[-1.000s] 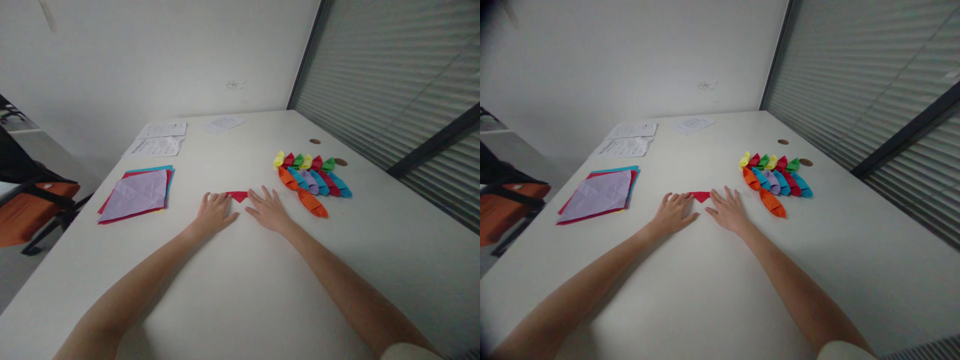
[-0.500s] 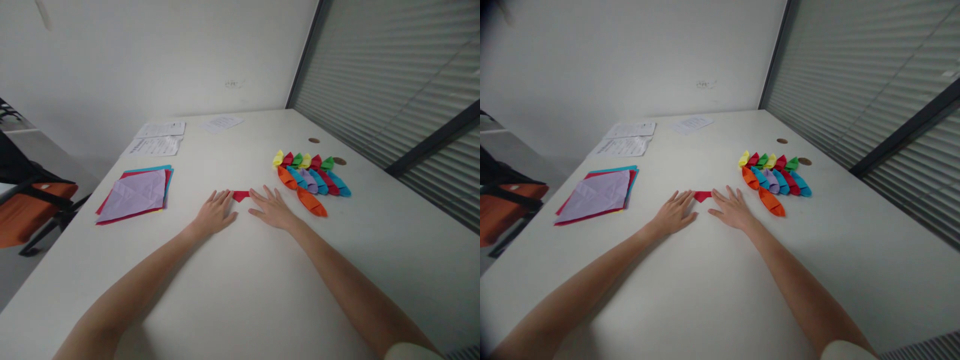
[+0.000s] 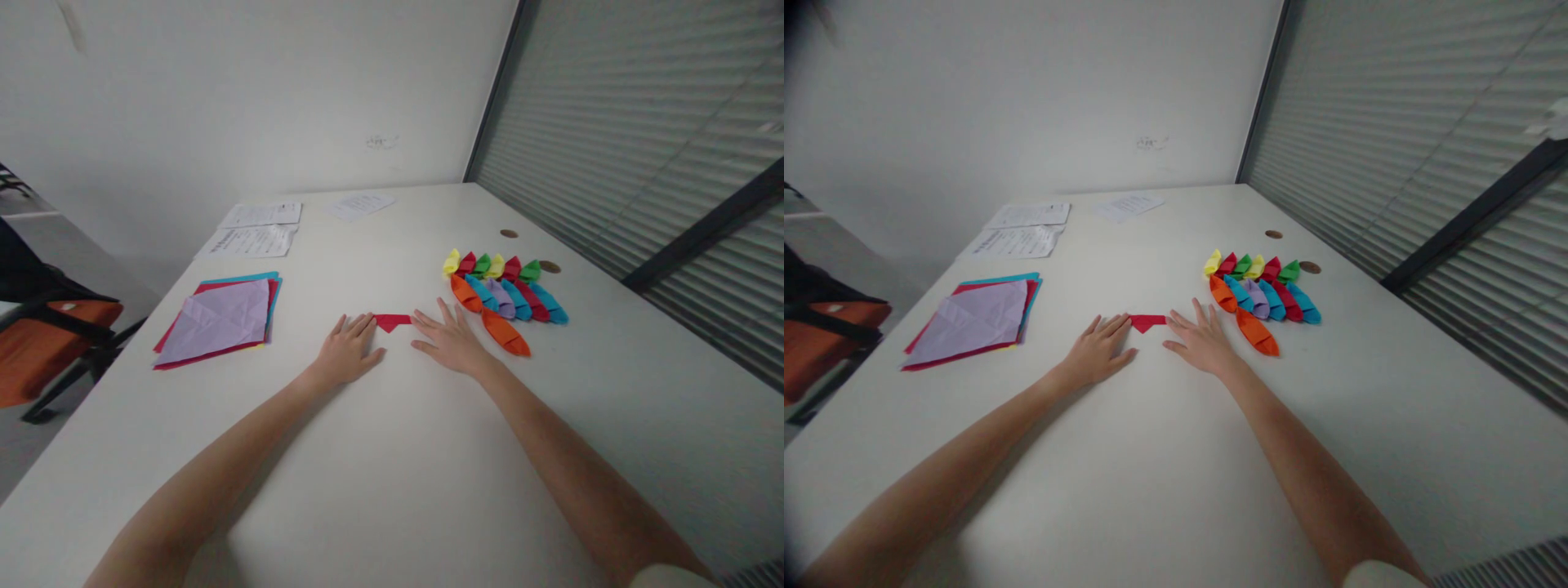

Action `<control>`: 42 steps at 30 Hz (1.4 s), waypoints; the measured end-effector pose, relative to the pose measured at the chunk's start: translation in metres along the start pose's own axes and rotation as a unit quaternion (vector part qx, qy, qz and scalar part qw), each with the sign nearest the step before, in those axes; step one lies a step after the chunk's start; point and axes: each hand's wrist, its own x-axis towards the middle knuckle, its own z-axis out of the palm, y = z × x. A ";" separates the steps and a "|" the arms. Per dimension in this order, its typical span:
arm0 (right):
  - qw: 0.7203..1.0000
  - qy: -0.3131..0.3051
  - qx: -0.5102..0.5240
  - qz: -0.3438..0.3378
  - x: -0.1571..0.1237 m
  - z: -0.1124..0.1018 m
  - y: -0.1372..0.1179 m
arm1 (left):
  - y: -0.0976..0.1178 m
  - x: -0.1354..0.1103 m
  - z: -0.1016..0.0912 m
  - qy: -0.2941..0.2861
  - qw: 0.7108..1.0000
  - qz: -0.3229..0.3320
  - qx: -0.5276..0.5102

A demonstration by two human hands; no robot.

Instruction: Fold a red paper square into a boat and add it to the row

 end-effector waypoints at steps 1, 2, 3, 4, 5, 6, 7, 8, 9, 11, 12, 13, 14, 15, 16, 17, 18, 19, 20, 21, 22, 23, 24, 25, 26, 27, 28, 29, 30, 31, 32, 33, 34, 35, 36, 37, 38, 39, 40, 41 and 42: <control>1.000 0.004 -0.006 0.000 0.000 -0.001 0.000 | 0.000 0.000 0.001 -0.002 1.000 0.000 -0.001; 1.000 0.008 -0.011 0.000 0.001 -0.002 0.001 | -0.001 0.000 0.001 -0.004 1.000 -0.001 -0.001; 1.000 0.013 -0.016 0.000 0.001 -0.003 0.001 | -0.001 0.000 0.001 -0.006 1.000 -0.001 -0.001; 1.000 0.018 -0.021 0.000 0.001 -0.004 0.001 | -0.001 0.000 0.002 -0.007 1.000 -0.001 -0.002; 0.999 0.022 -0.026 -0.001 0.002 -0.005 0.001 | -0.002 0.000 0.002 -0.007 1.000 -0.001 -0.003; 0.999 0.027 -0.030 -0.002 0.002 -0.005 0.001 | -0.002 0.000 0.001 -0.007 1.000 -0.001 -0.003; 0.999 0.030 -0.032 -0.005 0.002 -0.005 0.001 | -0.002 0.000 0.001 -0.006 1.000 -0.001 -0.003; 0.999 0.032 -0.033 -0.007 0.002 -0.005 0.001 | -0.002 0.000 0.001 -0.005 1.000 -0.002 -0.003; 0.999 0.032 -0.032 -0.009 0.002 -0.005 0.002 | -0.001 0.000 0.000 -0.004 1.000 -0.002 -0.003; 0.999 0.031 -0.026 -0.009 0.001 -0.005 0.003 | -0.001 -0.001 0.000 -0.003 1.000 -0.002 -0.004; 0.999 0.030 -0.023 -0.007 0.000 -0.005 0.003 | -0.001 -0.001 0.000 -0.004 1.000 -0.001 -0.005; 0.999 0.029 -0.019 -0.004 0.000 -0.005 0.004 | -0.001 -0.001 0.000 -0.006 1.000 0.000 -0.007; 0.999 0.029 -0.015 -0.001 0.000 -0.005 0.004 | -0.001 -0.001 0.000 -0.006 1.000 0.000 -0.008; 0.999 0.032 -0.012 0.001 0.000 -0.005 0.004 | -0.001 -0.001 0.001 -0.005 1.000 0.000 -0.009; 0.999 0.041 -0.009 0.004 0.000 -0.006 0.003 | -0.001 -0.001 0.002 -0.004 1.000 0.000 -0.010; 0.998 0.055 -0.007 0.009 0.001 -0.006 0.002 | -0.002 -0.001 0.002 -0.002 1.000 0.000 -0.012; 0.997 0.071 -0.004 0.013 0.001 -0.006 0.000 | -0.002 -0.001 0.003 -0.001 1.000 0.001 -0.013; 0.996 0.087 -0.002 0.015 0.002 -0.006 -0.002 | -0.003 -0.001 0.003 0.000 1.000 0.002 -0.015; 0.995 0.098 0.000 0.014 0.003 -0.006 -0.004 | -0.003 -0.001 0.004 -0.002 1.000 0.005 -0.018; 0.995 0.104 0.001 0.009 0.004 -0.005 -0.007 | -0.003 -0.001 0.004 -0.004 1.000 0.007 -0.020; 0.995 0.102 0.001 -0.001 0.005 -0.004 -0.009 | -0.003 -0.001 0.004 -0.006 1.000 0.008 -0.022; 0.995 0.096 0.001 -0.014 0.006 -0.003 -0.011 | -0.004 -0.001 0.004 -0.007 1.000 0.008 -0.023; 0.996 0.088 0.000 -0.025 0.006 -0.002 -0.012 | -0.004 -0.001 0.004 -0.009 1.000 0.006 -0.023; 0.996 0.081 -0.001 -0.034 0.006 -0.002 -0.012 | -0.004 -0.001 0.003 -0.009 1.000 0.003 -0.022; 0.996 0.077 -0.004 -0.037 0.006 -0.001 -0.011 | -0.004 -0.001 0.003 -0.009 1.000 0.001 -0.020; 0.997 0.075 -0.007 -0.035 0.006 -0.001 -0.009 | -0.003 -0.001 0.003 -0.007 1.000 -0.002 -0.017; 0.997 0.075 -0.012 -0.029 0.005 -0.001 -0.006 | -0.003 -0.001 0.003 -0.006 1.000 -0.004 -0.015; 0.997 0.076 -0.017 -0.019 0.004 -0.001 -0.004 | -0.003 -0.001 0.004 -0.005 1.000 -0.005 -0.014; 0.997 0.076 -0.021 -0.010 0.004 -0.002 -0.001 | -0.004 -0.001 0.004 -0.006 1.000 -0.004 -0.013; 0.997 0.075 -0.023 -0.003 0.003 -0.003 0.001 | -0.004 -0.001 0.004 -0.007 1.000 -0.004 -0.014; 0.997 0.077 -0.023 0.004 0.003 -0.004 0.001 | -0.004 -0.001 0.004 -0.008 1.000 -0.003 -0.016; 0.996 0.085 -0.022 0.012 0.003 -0.005 0.001 | -0.004 -0.001 0.004 -0.010 1.000 -0.002 -0.019; 0.995 0.100 -0.021 0.021 0.003 -0.006 -0.001 | -0.004 0.000 0.005 -0.011 1.000 -0.002 -0.022; 0.992 0.120 -0.019 0.029 0.004 -0.006 -0.004 | -0.004 0.000 0.004 -0.011 1.000 -0.002 -0.024; 0.989 0.140 -0.017 0.034 0.005 -0.006 -0.007 | -0.004 0.000 0.004 -0.012 1.000 -0.002 -0.027; 0.987 0.154 -0.016 0.032 0.006 -0.006 -0.011 | -0.003 0.000 0.003 -0.013 0.999 -0.001 -0.029; 0.987 0.159 -0.015 0.022 0.007 -0.006 -0.015 | -0.003 0.000 0.002 -0.014 0.999 -0.001 -0.030; 0.988 0.153 -0.014 0.006 0.008 -0.005 -0.018 | -0.002 0.000 0.001 -0.015 0.999 -0.001 -0.031; 0.990 0.141 -0.014 -0.011 0.009 -0.004 -0.020 | -0.001 0.000 0.000 -0.016 0.999 -0.002 -0.031; 0.992 0.126 -0.014 -0.025 0.009 -0.002 -0.021 | -0.001 0.000 -0.001 -0.017 0.999 -0.003 -0.030; 0.993 0.114 -0.014 -0.031 0.010 -0.001 -0.022 | 0.000 0.000 -0.001 -0.017 0.999 -0.004 -0.029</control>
